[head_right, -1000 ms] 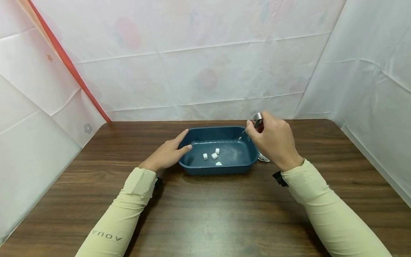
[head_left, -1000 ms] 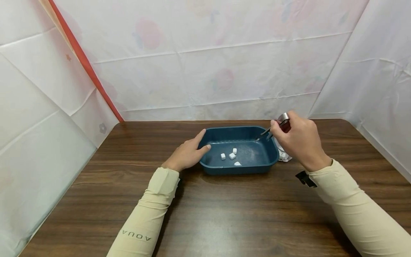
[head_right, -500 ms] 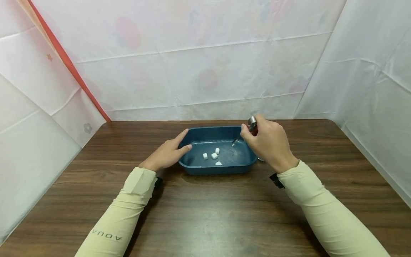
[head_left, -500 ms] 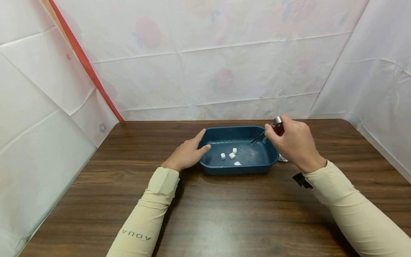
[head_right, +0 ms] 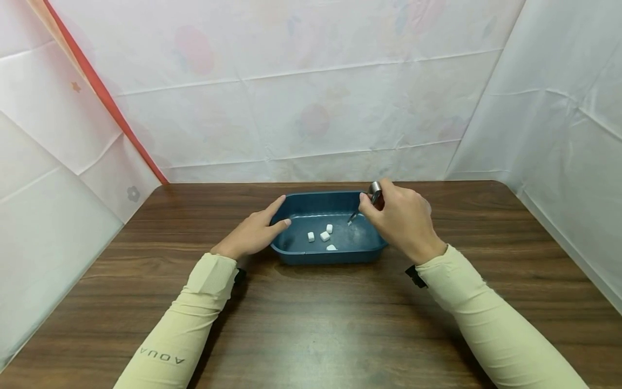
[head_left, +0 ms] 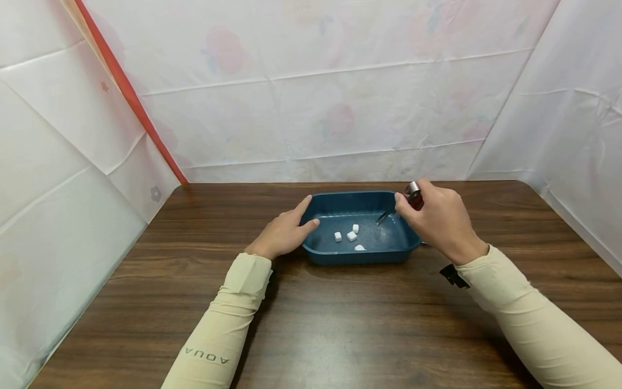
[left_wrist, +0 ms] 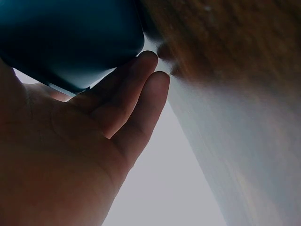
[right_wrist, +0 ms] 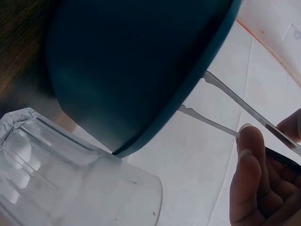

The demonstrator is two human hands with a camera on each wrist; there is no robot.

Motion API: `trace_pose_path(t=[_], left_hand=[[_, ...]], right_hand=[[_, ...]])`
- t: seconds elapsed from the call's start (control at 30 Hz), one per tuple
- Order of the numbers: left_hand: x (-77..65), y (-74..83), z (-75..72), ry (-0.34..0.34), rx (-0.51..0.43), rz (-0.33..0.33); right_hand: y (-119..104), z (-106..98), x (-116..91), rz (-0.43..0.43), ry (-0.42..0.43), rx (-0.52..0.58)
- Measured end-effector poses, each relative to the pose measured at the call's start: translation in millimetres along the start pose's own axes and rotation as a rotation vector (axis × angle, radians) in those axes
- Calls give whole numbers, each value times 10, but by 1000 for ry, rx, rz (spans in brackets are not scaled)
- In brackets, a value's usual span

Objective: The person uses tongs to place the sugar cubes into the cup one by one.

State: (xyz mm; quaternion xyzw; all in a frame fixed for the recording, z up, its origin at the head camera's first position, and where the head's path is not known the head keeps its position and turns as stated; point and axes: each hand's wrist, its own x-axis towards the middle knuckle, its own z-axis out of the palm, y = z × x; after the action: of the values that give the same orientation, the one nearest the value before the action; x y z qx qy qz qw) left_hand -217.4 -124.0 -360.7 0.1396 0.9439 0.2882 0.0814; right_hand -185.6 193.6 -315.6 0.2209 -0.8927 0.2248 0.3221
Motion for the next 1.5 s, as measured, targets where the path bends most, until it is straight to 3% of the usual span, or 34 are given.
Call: trace_pose_path(t=[1.5], left_hand=[[5,-11,3,1,1,4]], right_hand=[[-63,156,-50,-54,-46,25]])
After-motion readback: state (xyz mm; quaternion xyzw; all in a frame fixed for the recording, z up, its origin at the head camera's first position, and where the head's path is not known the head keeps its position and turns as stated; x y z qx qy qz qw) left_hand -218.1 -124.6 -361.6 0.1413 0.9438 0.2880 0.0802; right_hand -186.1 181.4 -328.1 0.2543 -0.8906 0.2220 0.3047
